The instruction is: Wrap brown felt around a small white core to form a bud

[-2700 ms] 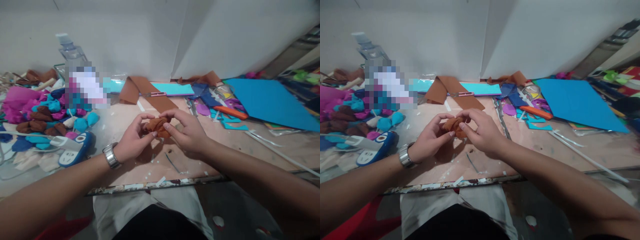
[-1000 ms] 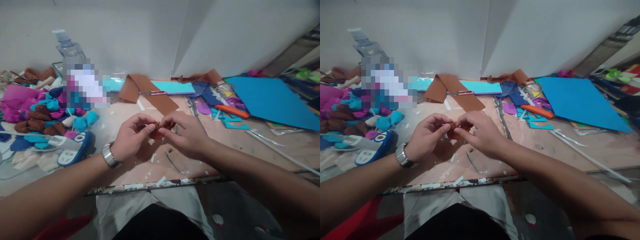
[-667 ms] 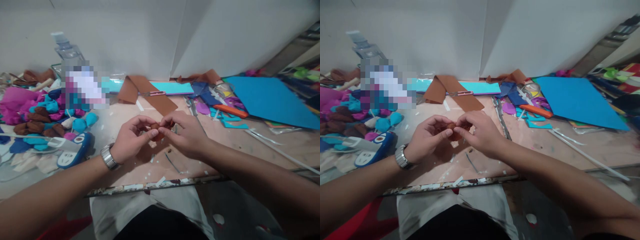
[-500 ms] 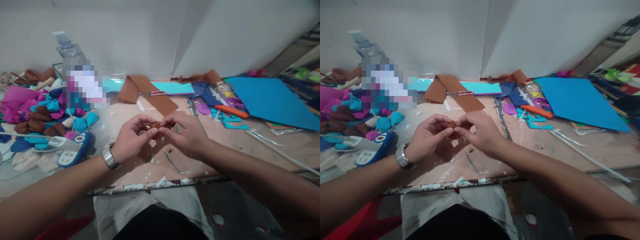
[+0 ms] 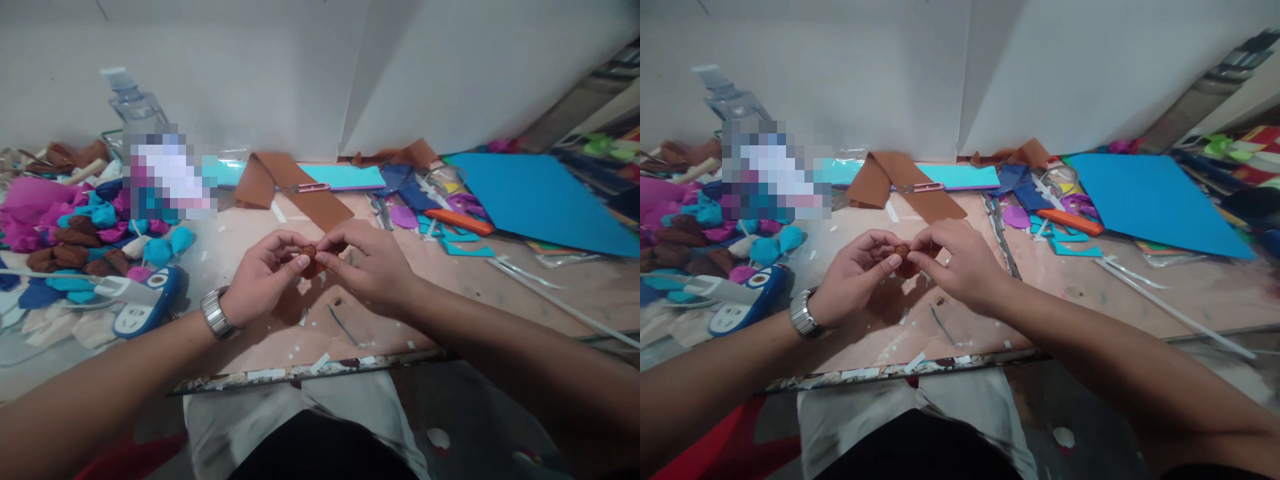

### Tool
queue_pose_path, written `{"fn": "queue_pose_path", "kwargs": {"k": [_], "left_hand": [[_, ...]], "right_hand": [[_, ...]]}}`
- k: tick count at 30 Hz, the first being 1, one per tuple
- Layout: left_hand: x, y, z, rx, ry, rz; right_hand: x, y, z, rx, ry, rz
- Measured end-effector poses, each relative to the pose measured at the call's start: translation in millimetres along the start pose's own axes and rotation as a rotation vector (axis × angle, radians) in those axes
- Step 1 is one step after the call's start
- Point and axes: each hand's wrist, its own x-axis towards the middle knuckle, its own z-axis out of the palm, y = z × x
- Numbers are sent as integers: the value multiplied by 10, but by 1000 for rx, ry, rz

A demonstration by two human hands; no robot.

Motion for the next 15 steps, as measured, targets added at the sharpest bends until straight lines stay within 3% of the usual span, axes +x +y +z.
{"fn": "queue_pose_path", "kwargs": {"k": [9, 15], "left_hand": [[-14, 7, -29, 122, 59, -35], [-35, 10, -24, 106, 6, -46]], "right_hand": [[-8, 12, 11, -10, 16, -14], [-12, 30, 25, -20, 13, 9]]}}
